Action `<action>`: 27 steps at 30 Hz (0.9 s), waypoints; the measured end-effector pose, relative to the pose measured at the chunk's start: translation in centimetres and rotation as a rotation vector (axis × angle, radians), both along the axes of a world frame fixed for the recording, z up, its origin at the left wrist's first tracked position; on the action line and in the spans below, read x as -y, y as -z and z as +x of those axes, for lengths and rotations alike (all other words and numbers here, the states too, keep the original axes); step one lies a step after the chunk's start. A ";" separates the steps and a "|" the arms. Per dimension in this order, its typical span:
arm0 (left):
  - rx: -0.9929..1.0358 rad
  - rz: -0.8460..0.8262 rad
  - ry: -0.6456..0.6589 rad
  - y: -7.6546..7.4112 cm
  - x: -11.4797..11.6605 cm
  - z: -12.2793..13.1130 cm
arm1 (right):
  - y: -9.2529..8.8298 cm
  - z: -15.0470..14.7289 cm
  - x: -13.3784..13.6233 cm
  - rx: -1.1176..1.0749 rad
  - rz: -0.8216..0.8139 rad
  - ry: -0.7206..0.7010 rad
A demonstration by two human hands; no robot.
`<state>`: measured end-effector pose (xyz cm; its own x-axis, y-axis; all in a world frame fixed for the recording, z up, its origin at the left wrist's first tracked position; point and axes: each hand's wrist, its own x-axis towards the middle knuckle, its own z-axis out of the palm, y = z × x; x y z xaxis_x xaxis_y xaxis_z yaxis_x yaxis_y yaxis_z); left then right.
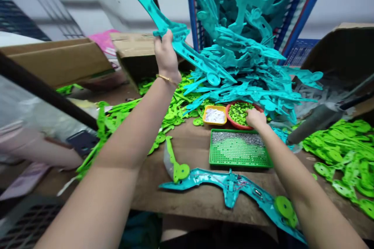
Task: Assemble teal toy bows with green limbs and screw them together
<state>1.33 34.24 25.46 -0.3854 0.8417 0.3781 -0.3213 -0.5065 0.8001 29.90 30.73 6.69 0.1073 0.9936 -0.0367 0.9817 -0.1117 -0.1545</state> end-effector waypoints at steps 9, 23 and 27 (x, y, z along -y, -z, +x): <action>0.127 -0.264 0.121 10.7 15.7 -2.1 | -3.8 -3.7 5.6 -0.234 0.277 -0.003; 0.425 -0.206 -0.029 13.6 22.5 1.1 | -2.4 -11.2 20.5 -0.815 0.022 -0.480; 0.376 -0.130 0.004 13.4 22.8 1.2 | -2.3 -11.2 20.8 -0.828 0.010 -0.449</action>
